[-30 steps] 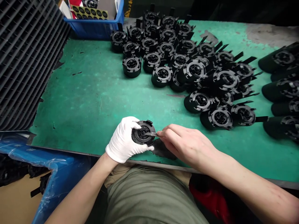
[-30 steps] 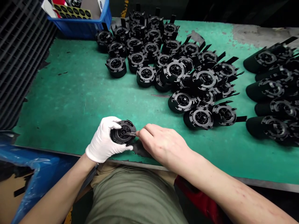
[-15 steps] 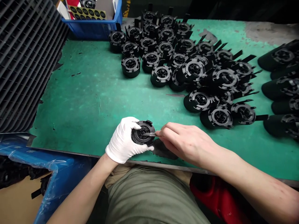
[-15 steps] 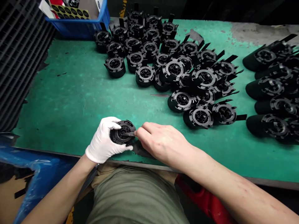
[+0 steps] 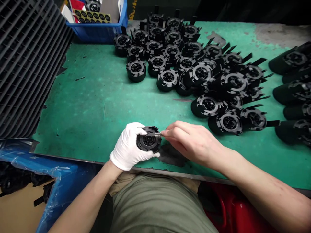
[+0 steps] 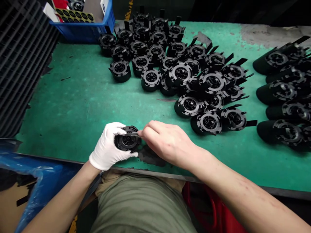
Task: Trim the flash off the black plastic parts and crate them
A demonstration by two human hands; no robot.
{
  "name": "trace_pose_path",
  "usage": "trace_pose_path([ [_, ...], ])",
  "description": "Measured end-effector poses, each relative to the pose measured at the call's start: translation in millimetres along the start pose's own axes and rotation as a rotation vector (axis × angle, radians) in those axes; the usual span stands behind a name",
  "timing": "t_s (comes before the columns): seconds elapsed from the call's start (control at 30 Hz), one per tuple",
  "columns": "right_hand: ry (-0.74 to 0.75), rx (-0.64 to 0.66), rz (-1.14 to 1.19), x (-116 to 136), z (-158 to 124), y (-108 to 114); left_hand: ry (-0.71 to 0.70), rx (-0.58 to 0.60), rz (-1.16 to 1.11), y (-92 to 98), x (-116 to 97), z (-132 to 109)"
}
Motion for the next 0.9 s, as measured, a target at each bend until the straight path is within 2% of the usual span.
trace_pose_path([
  [0.07, -0.044, -0.052, 0.04, -3.8, 1.2, 2.6, 0.004, -0.003, -0.014, -0.2, -0.3, 0.2],
  [0.17, -0.074, -0.06, 0.085, -6.6, -0.7, 2.1, 0.031, -0.002, -0.063, 1.0, -0.4, -0.4],
  [0.37, -0.098, -0.069, 0.119, -5.0, -11.7, 0.6, 0.235, 0.086, -0.255, 4.4, 5.6, -1.7],
  [0.5, -0.106, -0.046, 0.139, -3.0, -16.5, -4.9, 0.327, 0.152, -0.257, 1.1, 5.5, 0.4],
  [0.73, -0.017, -0.095, -0.027, 0.5, -20.8, 1.8, 0.265, 0.11, -0.142, -1.9, -2.7, 2.9],
  [0.9, 0.003, -0.13, -0.039, 2.3, -19.4, 6.5, 0.253, 0.12, -0.13, -1.2, -4.0, 2.8],
])
Point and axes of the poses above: each hand's wrist, its own z-axis towards the middle knuckle, its own y-axis out of the back of the hand, x = y × z, the point moved 7 cm from there along z, towards the middle knuckle, and after that the axes turned 2 degrees about y, right-handed, at the moved point
